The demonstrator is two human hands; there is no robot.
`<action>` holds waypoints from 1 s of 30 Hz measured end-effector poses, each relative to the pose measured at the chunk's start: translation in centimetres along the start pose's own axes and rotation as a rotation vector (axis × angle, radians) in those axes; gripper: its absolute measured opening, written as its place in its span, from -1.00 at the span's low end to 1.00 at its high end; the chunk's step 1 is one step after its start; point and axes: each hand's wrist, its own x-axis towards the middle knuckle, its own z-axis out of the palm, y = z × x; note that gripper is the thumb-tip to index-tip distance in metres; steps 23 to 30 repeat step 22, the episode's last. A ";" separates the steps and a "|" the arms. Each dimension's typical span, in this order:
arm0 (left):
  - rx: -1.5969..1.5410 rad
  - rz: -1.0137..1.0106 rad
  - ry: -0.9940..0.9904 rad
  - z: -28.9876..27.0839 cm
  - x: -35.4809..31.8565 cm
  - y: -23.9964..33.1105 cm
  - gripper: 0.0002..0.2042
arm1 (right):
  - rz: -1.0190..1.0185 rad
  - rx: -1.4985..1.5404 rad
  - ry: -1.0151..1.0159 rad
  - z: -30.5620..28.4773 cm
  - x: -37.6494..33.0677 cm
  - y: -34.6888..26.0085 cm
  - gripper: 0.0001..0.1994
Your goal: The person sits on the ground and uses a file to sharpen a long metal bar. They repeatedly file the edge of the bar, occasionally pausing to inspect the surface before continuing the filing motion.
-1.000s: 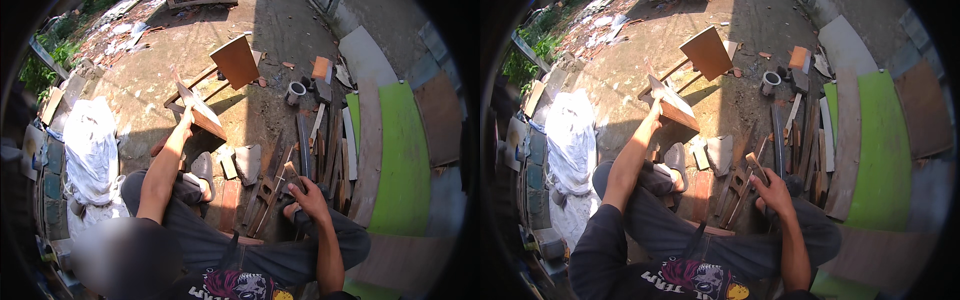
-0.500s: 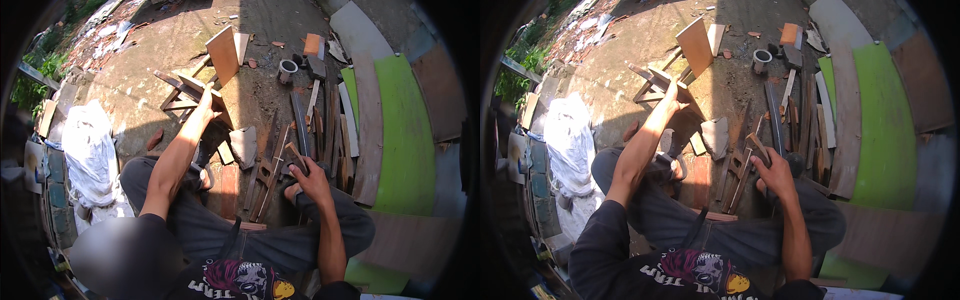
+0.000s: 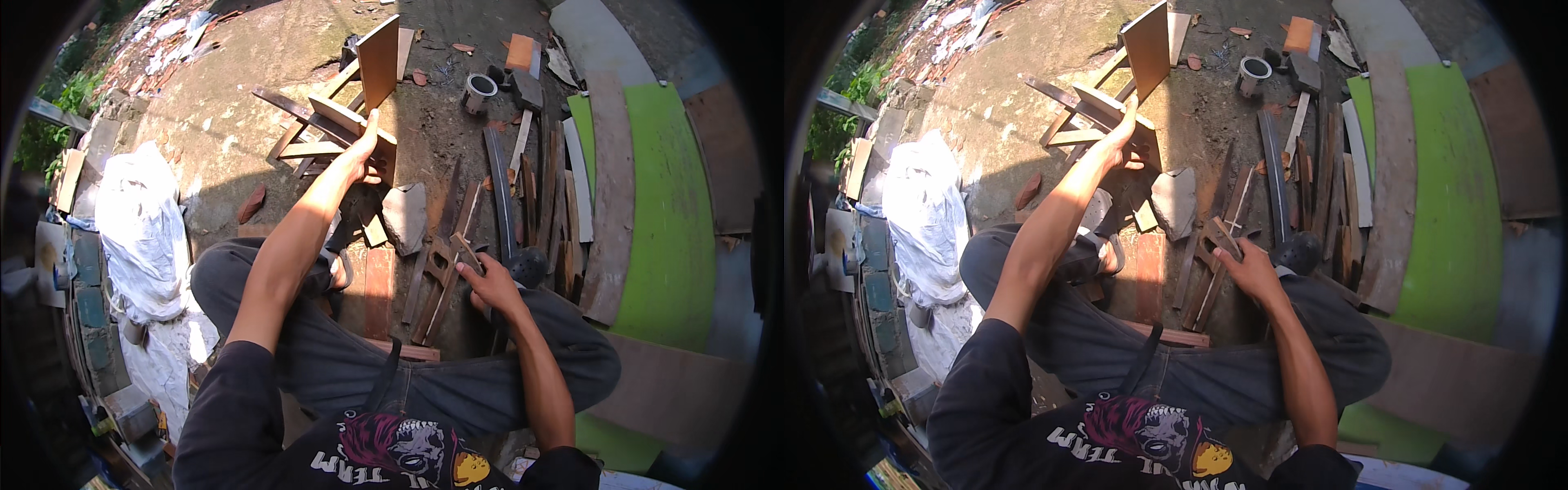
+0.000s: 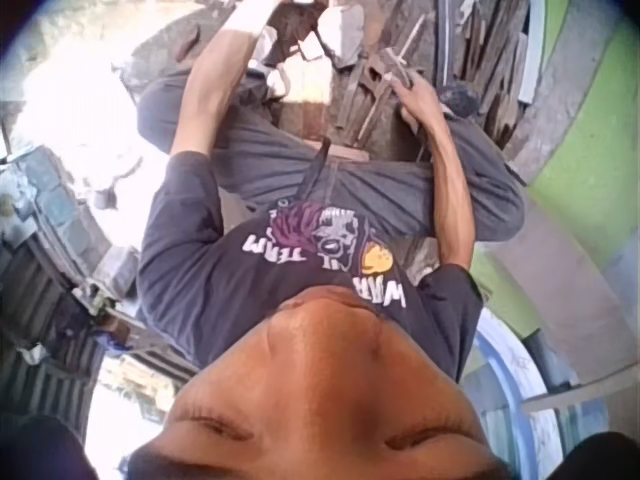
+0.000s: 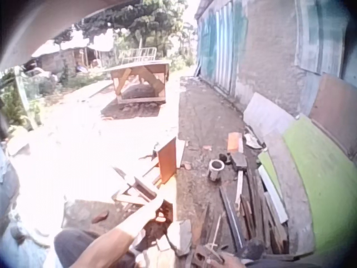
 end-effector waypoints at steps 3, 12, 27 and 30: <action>0.106 0.027 -0.039 -1.6 -0.3 -1.0 0.28 | 0.046 -0.041 -0.045 2.0 1.7 1.1 -0.37; 0.115 0.215 0.123 -5.3 2.7 -6.5 -0.22 | -0.166 0.182 0.208 7.3 13.0 -6.3 -0.42; -0.824 0.322 0.834 -13.7 7.8 -11.6 -0.19 | -0.070 0.251 0.275 7.7 18.6 -15.8 -0.43; -0.824 0.322 0.834 -13.7 7.8 -11.6 -0.19 | -0.070 0.251 0.275 7.7 18.6 -15.8 -0.43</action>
